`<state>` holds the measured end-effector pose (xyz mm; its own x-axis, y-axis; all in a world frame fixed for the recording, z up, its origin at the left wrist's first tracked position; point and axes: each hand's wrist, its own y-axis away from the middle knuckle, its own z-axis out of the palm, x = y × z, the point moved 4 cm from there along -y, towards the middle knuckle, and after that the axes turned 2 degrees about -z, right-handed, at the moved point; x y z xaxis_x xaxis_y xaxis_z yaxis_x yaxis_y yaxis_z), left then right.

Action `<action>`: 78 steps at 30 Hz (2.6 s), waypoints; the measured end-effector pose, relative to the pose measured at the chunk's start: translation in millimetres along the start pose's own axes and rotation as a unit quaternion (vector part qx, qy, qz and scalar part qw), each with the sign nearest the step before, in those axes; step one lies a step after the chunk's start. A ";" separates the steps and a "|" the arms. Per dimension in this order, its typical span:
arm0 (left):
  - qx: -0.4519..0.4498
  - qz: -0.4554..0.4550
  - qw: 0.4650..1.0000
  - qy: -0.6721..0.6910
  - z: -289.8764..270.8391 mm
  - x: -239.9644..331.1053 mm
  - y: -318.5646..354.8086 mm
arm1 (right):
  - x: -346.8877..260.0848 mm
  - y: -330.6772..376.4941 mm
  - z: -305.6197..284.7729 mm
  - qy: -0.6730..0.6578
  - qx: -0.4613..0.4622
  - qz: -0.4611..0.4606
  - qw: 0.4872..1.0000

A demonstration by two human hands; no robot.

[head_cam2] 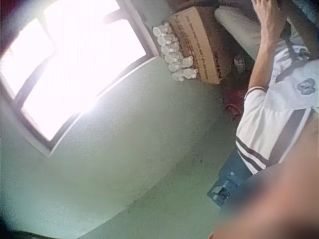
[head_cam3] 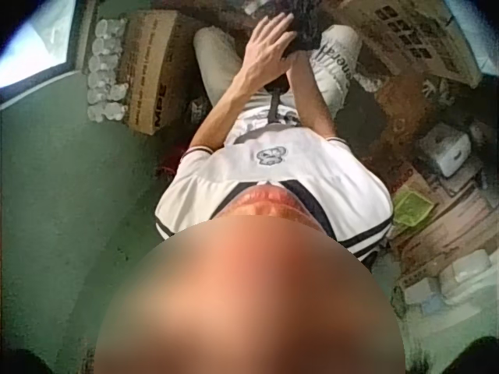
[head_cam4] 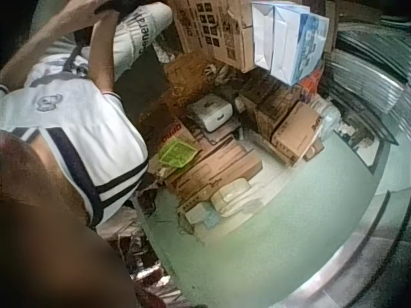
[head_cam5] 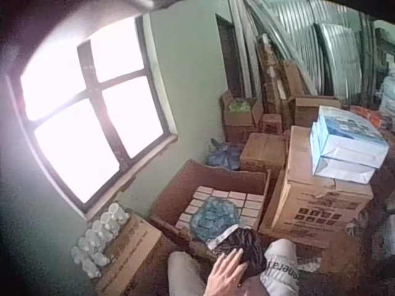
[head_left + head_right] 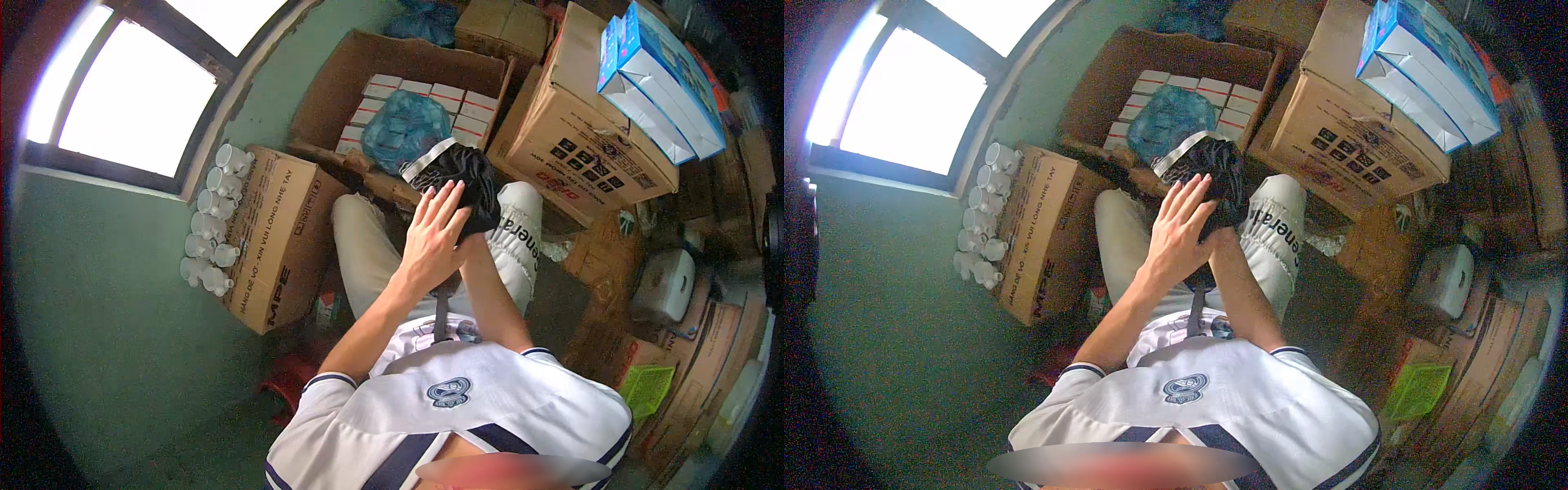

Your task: Fitting white plastic cups into black fabric pockets as part of component assembly.

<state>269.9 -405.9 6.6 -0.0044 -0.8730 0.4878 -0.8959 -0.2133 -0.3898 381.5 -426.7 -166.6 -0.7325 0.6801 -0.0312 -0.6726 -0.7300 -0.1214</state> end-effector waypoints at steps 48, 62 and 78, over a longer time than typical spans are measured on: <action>-0.006 -0.171 0.877 0.450 -18.6 -54.8 -37.0 | -20.3 15.6 109.7 -0.009 0.123 0.000 0.992; 0.078 -0.192 0.976 0.064 -10.1 -115.4 -5.9 | -18.7 29.0 69.3 0.526 0.142 0.024 0.838; -0.006 -0.397 0.596 0.698 52.7 -131.0 119.7 | -5.9 50.0 75.6 0.545 -0.081 0.320 0.770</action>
<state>186.7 -340.2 -145.1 0.0650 0.7184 0.6926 -0.8648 -0.3057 0.3983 344.3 -472.3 -97.4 -0.3252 -0.0993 -0.9404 -0.1229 -0.9816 0.1461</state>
